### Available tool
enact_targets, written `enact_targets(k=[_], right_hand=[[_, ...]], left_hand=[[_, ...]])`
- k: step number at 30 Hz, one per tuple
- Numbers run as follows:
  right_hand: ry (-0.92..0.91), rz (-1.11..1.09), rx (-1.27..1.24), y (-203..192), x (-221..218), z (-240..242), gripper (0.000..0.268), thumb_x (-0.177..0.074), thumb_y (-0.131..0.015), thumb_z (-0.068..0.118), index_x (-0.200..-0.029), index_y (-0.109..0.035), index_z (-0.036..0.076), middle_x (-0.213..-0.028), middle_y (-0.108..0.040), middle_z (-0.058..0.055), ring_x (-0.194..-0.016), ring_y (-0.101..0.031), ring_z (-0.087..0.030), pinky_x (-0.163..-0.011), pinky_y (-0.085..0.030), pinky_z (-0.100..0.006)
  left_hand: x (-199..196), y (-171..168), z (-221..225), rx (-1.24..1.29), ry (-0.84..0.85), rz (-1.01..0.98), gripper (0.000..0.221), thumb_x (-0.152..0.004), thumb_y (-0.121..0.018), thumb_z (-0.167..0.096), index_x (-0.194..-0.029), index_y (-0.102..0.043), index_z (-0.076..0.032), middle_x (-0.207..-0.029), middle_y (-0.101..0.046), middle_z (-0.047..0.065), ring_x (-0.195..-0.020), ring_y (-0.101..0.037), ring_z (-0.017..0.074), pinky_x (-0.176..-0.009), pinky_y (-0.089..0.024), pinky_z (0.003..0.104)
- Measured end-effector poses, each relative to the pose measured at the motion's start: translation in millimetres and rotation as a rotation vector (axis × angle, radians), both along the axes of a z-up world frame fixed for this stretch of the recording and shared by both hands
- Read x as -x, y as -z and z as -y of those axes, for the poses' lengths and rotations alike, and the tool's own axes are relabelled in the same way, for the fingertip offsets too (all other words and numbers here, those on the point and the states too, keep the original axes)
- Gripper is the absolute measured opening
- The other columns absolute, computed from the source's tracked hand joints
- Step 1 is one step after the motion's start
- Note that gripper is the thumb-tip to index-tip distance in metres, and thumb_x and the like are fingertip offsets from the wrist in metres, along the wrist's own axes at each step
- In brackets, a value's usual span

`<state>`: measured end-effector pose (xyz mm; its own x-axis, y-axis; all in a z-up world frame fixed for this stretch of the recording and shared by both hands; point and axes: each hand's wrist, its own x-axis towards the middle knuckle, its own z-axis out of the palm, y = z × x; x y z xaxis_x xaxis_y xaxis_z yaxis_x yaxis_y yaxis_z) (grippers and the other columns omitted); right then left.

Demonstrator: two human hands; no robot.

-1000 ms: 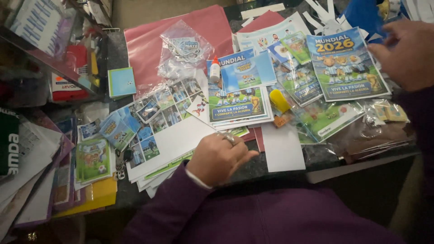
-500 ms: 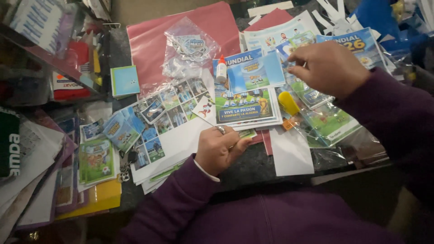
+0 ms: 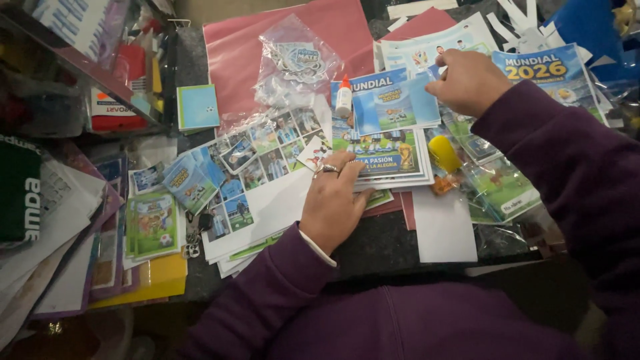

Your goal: Organizing and flipping through sticker albums and loose stickers on a desk.

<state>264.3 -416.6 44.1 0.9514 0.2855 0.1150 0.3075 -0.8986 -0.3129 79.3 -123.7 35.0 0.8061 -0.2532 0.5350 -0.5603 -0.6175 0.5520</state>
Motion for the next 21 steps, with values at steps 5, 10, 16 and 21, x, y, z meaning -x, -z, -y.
enact_targets(k=[5, 10, 16, 21], right_hand=[[0.016, -0.023, 0.004, 6.0, -3.0, 5.3, 0.062, -0.087, -0.074, 0.03, -0.13, -0.062, -0.013, -0.096, -0.075, -0.027, -0.091, -0.072, -0.041, -0.086, -0.055, -0.046], [-0.069, 0.006, 0.005, 18.1, -7.9, 8.1, 0.064, -0.088, -0.077, 0.032, -0.128, -0.062, -0.017, -0.099, -0.073, -0.028, -0.092, -0.072, -0.04, -0.087, -0.056, -0.045], [0.042, -0.11, -0.19, 10.7, 1.8, 1.5, 0.059, -0.086, -0.077, 0.024, -0.127, -0.062, -0.015, -0.095, -0.074, -0.025, -0.084, -0.074, -0.034, -0.076, -0.057, -0.04], [0.038, -0.206, -0.393, 10.6, 1.9, 8.1, 0.051, -0.085, -0.078, 0.018, -0.125, -0.065, -0.012, -0.093, -0.074, -0.019, -0.077, -0.071, -0.027, -0.066, -0.055, -0.036]], left_hand=[[-1.1, 7.8, 0.6, -0.005, 0.007, -0.083, 0.045, -0.079, -0.084, -0.013, -0.117, -0.065, 0.002, -0.127, -0.062, 0.022, -0.118, -0.06, 0.0419, -0.101, -0.05, 0.046], [-2.7, 7.4, 1.1, -0.036, 0.007, -0.137, 0.04, -0.08, -0.083, -0.014, -0.112, -0.067, 0.001, -0.121, -0.064, 0.019, -0.108, -0.063, 0.0387, -0.094, -0.051, 0.045], [-1.2, 3.5, 1.1, -0.045, 0.014, -0.155, 0.032, -0.08, -0.082, -0.014, -0.105, -0.067, -0.001, -0.113, -0.065, 0.014, -0.098, -0.065, 0.0362, -0.087, -0.052, 0.045], [-2.1, 2.1, 0.2, -0.051, 0.02, -0.164, 0.026, -0.082, -0.081, -0.013, -0.102, -0.067, -0.002, -0.109, -0.065, 0.013, -0.094, -0.066, 0.0348, -0.085, -0.053, 0.044]])
